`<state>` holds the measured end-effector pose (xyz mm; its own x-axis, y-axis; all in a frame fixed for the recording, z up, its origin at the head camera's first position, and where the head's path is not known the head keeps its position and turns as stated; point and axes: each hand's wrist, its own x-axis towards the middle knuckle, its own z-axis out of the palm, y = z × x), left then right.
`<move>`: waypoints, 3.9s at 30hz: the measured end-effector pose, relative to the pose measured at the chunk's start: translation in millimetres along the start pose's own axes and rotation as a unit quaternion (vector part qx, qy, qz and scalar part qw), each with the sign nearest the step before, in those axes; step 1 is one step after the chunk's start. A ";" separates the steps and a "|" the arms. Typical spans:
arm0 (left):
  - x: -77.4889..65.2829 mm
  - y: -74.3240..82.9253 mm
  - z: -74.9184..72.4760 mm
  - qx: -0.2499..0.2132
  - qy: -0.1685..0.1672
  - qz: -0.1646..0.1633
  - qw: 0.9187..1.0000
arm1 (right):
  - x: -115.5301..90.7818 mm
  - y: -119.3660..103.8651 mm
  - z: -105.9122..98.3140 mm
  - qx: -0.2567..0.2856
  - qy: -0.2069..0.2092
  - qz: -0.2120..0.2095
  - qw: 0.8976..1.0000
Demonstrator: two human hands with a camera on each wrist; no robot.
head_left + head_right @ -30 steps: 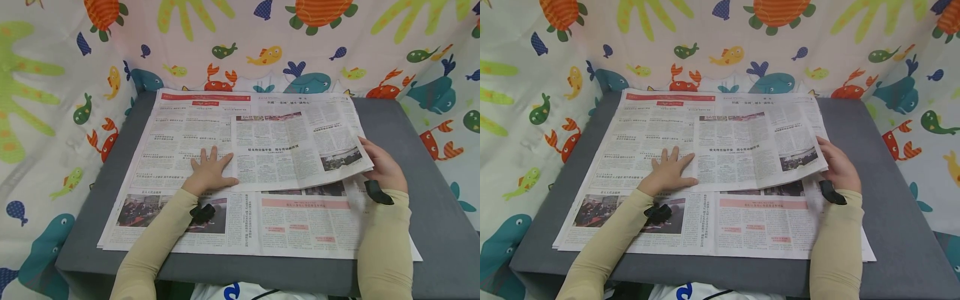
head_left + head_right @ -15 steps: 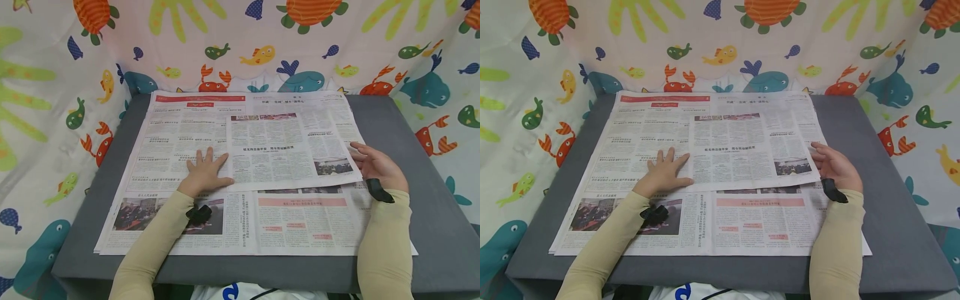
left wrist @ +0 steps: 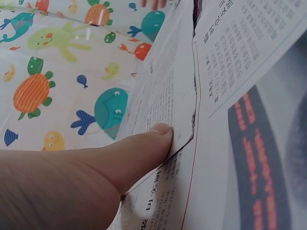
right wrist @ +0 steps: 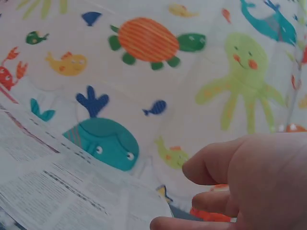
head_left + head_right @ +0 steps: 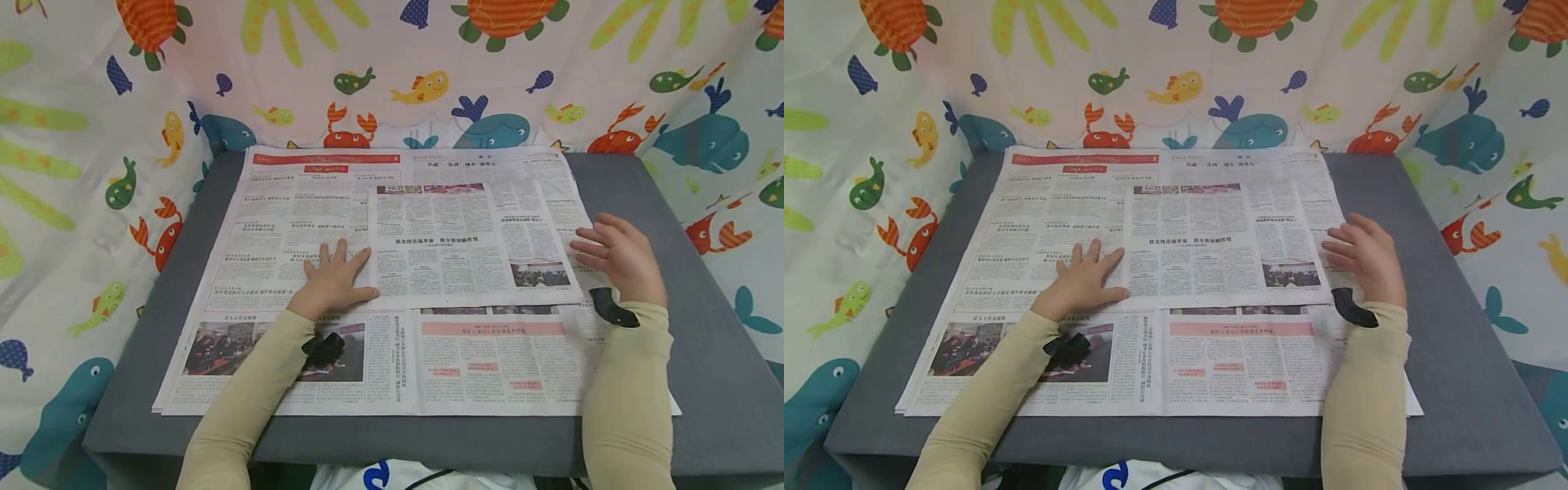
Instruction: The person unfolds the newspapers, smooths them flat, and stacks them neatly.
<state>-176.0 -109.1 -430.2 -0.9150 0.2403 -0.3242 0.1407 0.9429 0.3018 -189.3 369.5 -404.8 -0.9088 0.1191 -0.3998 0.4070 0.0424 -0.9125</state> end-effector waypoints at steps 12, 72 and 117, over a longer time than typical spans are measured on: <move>4.4 -3.8 0.4 0.007 -0.005 0.005 1.000 | 2.4 -12.2 69.7 -0.265 -0.006 -0.059 0.962; -37.8 71.4 33.7 0.084 -0.035 0.300 0.950 | 31.5 -26.0 196.3 -0.561 -0.213 -0.158 0.784; -33.3 71.5 57.2 0.079 -0.022 0.304 0.949 | 32.3 2.2 203.0 -0.550 -0.175 -0.211 0.789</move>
<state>-113.9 -36.5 -449.1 -0.6307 0.7570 -0.1705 0.6956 0.6490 0.3081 -236.4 172.1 -437.3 -0.8761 -0.4089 -0.2552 -0.2807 0.8632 -0.4196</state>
